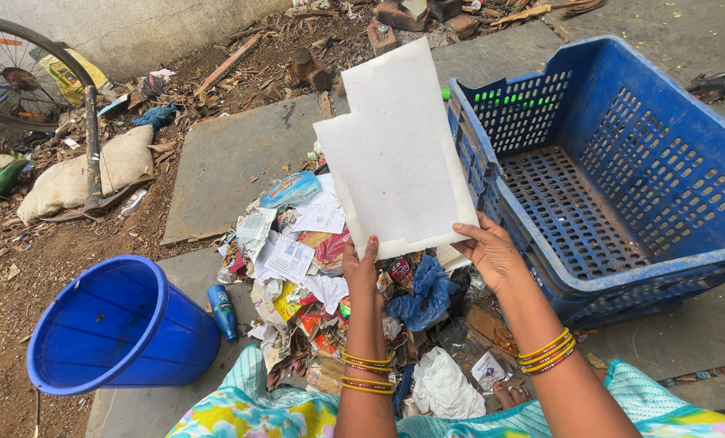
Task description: The person sorts through a pile of trash on the ground by hand, picking up items like plastic film, paper, and food wrappers and placing them into a blue plastic crate.
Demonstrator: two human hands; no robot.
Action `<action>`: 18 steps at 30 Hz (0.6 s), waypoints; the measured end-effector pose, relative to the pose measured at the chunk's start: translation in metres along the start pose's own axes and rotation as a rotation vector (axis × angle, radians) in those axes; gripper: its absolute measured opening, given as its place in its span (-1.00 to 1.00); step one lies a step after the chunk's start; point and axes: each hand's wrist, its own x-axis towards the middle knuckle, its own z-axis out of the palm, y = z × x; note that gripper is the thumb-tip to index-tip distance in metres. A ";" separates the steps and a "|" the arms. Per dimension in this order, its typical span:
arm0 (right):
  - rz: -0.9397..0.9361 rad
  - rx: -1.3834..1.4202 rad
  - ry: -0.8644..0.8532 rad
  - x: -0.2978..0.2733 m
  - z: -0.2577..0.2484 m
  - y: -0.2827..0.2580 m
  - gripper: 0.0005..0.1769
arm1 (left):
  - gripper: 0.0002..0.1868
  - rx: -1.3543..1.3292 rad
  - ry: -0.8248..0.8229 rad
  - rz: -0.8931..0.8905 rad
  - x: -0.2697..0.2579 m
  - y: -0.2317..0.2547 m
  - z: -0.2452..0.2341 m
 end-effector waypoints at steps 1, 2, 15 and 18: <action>-0.003 0.001 -0.001 0.000 -0.001 -0.001 -0.40 | -0.57 0.000 0.000 0.000 -0.001 0.004 0.001; -0.003 0.001 0.000 0.000 -0.001 -0.002 -0.40 | -0.55 -0.007 -0.027 -0.008 -0.003 0.007 0.003; -0.025 -0.031 0.041 -0.003 0.006 -0.007 -0.28 | -0.42 0.003 -0.006 -0.016 0.001 -0.001 -0.004; -0.027 -0.035 0.040 -0.002 0.006 -0.006 -0.26 | -0.38 0.023 0.040 -0.007 0.003 -0.004 -0.004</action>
